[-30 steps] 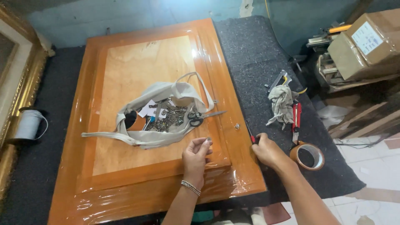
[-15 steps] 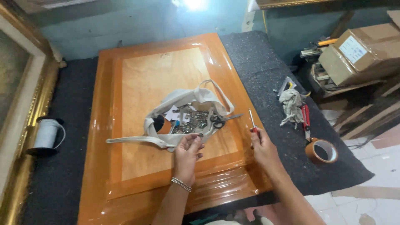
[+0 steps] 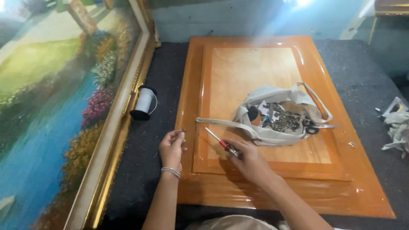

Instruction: Installing metal hanging hardware onto the back of a wooden picture frame using a manual screwdriver.

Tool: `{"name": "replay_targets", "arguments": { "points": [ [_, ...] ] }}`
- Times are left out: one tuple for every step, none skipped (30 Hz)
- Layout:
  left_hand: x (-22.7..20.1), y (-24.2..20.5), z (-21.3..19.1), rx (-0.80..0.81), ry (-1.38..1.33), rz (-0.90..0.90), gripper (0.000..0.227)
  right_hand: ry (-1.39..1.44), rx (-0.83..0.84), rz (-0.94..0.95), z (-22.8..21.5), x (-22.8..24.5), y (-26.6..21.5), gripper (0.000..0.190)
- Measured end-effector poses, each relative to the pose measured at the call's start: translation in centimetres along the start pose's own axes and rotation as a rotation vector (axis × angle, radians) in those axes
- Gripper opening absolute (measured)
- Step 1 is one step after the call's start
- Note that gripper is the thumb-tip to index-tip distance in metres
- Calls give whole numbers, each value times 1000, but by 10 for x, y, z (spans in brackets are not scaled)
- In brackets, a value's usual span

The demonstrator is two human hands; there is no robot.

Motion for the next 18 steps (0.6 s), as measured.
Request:
{"name": "replay_targets", "arguments": {
  "points": [
    [1,9,-9,-8,-8,3,14,-3,6,-10,4,3,5,39],
    [3,18,-17,-8,28,-20,15,-110,100,26,12,2,11,40],
    [7,26,-26,-9,64,-43,15,-219,195,63,21,1,15,42],
    [1,27,-29,-20,55,-41,15,-223,201,51,26,3,23,42],
    [-4,27,-30,-7,108,-58,17,-293,257,85,33,1,30,38],
    [-8,26,-31,6,161,-76,19,-363,312,118,39,-1,37,34],
    [-12,27,-32,0,155,-73,19,-366,314,110,38,10,43,34],
    [-14,28,-32,11,184,-86,18,-385,340,124,37,18,48,29],
    [-14,28,-31,22,213,-104,18,-406,369,141,37,26,52,24],
    [-5,37,-33,16,208,-105,18,-411,373,135,40,25,57,24],
    [4,45,-35,33,240,-95,17,-429,390,134,44,23,61,24],
    [14,52,-36,50,272,-85,16,-448,407,132,47,21,65,25],
    [17,57,-37,42,268,-89,16,-452,416,127,49,21,68,25],
    [20,61,-37,43,309,-80,15,-464,433,136,51,20,70,26],
    [23,65,-37,43,350,-70,14,-476,451,143,53,19,73,28],
    [19,63,-37,34,347,-75,14,-478,459,138,54,21,75,28],
    [16,59,-36,47,343,-94,16,-478,479,141,55,22,76,27],
    [12,56,-34,59,339,-113,18,-478,499,144,56,23,77,26]
  ]
}}
Point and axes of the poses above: each hand's wrist, its own y-axis towards the middle knuckle, its own z-axis out of the palm, x = y × z, the point moved 6 cm from there along y, towards the middle knuckle, and after that the axes turned 13 degrees about -y, right-handed, at the moved point
